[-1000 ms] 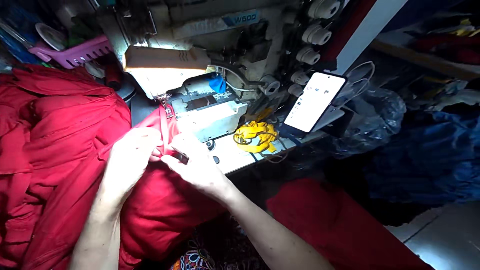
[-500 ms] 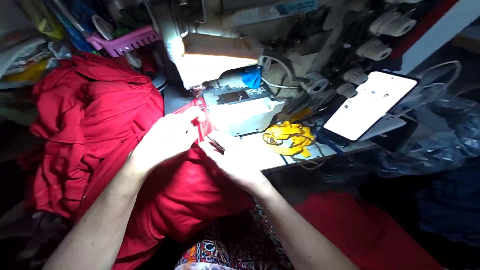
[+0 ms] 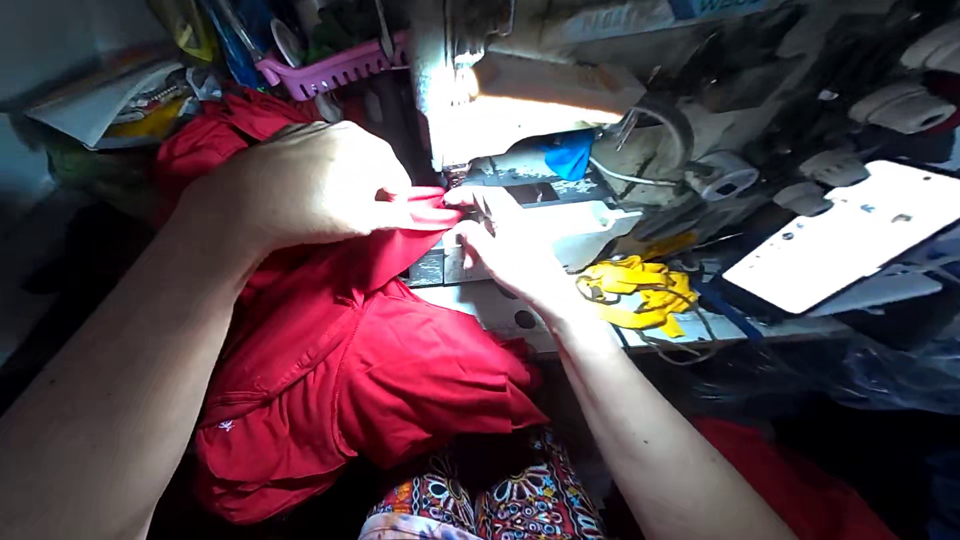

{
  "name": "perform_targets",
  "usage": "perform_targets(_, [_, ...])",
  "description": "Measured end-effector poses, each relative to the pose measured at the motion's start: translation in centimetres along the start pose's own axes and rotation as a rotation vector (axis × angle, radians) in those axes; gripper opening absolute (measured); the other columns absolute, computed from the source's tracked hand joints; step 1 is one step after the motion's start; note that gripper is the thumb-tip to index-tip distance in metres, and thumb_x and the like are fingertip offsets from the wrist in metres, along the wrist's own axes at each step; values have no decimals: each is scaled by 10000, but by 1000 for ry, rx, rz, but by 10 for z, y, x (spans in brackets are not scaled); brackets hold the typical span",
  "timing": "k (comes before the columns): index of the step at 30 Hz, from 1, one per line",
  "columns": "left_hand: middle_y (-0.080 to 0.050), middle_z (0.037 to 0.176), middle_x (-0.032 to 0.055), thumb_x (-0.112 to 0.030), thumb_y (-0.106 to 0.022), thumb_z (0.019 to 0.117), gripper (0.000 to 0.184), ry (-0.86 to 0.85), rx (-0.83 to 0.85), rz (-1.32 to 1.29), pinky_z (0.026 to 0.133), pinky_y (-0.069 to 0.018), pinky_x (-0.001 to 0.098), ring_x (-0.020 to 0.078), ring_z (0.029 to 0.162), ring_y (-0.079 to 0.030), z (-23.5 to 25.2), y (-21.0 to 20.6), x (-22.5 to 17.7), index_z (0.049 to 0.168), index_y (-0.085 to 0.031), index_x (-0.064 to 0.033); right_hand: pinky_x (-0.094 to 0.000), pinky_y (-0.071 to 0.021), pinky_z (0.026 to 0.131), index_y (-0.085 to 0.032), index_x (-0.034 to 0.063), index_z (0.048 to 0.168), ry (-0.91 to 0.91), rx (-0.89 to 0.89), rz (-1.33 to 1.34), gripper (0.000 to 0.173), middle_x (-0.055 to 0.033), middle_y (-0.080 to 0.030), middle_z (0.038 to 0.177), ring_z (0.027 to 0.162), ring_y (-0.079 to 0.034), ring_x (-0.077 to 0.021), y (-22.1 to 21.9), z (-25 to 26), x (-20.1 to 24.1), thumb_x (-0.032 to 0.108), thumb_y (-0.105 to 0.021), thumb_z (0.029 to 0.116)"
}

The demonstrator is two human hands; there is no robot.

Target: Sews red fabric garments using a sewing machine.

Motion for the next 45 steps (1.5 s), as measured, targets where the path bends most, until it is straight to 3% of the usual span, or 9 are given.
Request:
perform_targets(4, [-617,943,-34,-474,-672,900,251,-318,-162,-217,732,-502,250,87,898,-595,11,-32,4,893,-691,-224,-261,-519,476,-608,0,1192,-99,136,166,272,-48,-627,724,519,-575,-100,-7,-18,-9,184,-632,993])
perform_targets(9, [-691,891,53,-307,-734,898,163,174,306,-30,680,-501,497,251,858,-670,15,-4,-40,913,-737,-144,-186,-412,461,-595,92,1078,-144,124,414,209,52,-529,634,488,-469,-26,-16,-30,-26,240,-675,954])
perform_targets(11, [-720,1044,91,-318,-745,918,203,246,326,55,757,-511,570,320,992,-680,17,-7,-32,1031,-765,-151,-197,-455,487,-636,62,1112,-143,104,382,241,44,-580,670,523,-518,-29,-16,-24,-28,251,-671,967])
perform_targets(19, [-661,849,63,-329,-707,917,216,160,238,26,655,-489,515,276,836,-663,15,0,-39,836,-675,-131,-198,-450,450,-618,85,1097,-166,117,413,223,36,-558,622,470,-502,-48,-16,-14,-36,266,-666,977])
perform_targets(24, [-613,743,-77,-621,-597,899,327,60,98,31,517,-474,364,90,660,-609,5,-21,-11,1015,-687,-329,-167,-416,451,-617,129,1105,-148,110,415,189,49,-526,619,466,-460,-28,-13,-26,-26,283,-648,1001])
perform_targets(32, [-680,889,93,-286,-746,902,187,243,259,55,653,-493,521,305,848,-673,20,-1,-49,953,-698,-113,-136,-380,447,-603,127,1041,-149,101,405,118,67,-497,607,458,-427,2,-11,-33,-18,240,-626,1015])
perform_targets(37, [-649,901,31,-479,-510,978,300,-30,-120,287,559,-479,449,253,788,-666,-6,-47,19,1069,-668,-242,-154,-386,454,-605,141,1065,-136,112,403,157,54,-511,628,471,-432,-13,-11,-34,-20,287,-630,1012])
perform_targets(40, [-676,910,131,-298,-609,966,214,234,148,199,628,-480,564,366,865,-677,16,-14,-25,1003,-709,-112,-155,-405,453,-607,110,1121,-134,119,373,210,51,-517,631,471,-449,-13,-10,-34,-22,290,-623,1013])
perform_targets(45, [-599,776,35,-311,-692,928,183,204,304,-13,596,-460,460,231,741,-615,32,-3,-49,880,-653,-138,-190,-450,460,-605,90,1096,-132,122,374,228,50,-563,645,482,-503,-29,-15,-15,-36,269,-658,966])
Point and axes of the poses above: each hand's wrist, its own z-axis towards the middle knuckle, its own y-axis out of the back of the hand, x = y × z, the point moved 3 cm from there along z, towards the middle knuckle
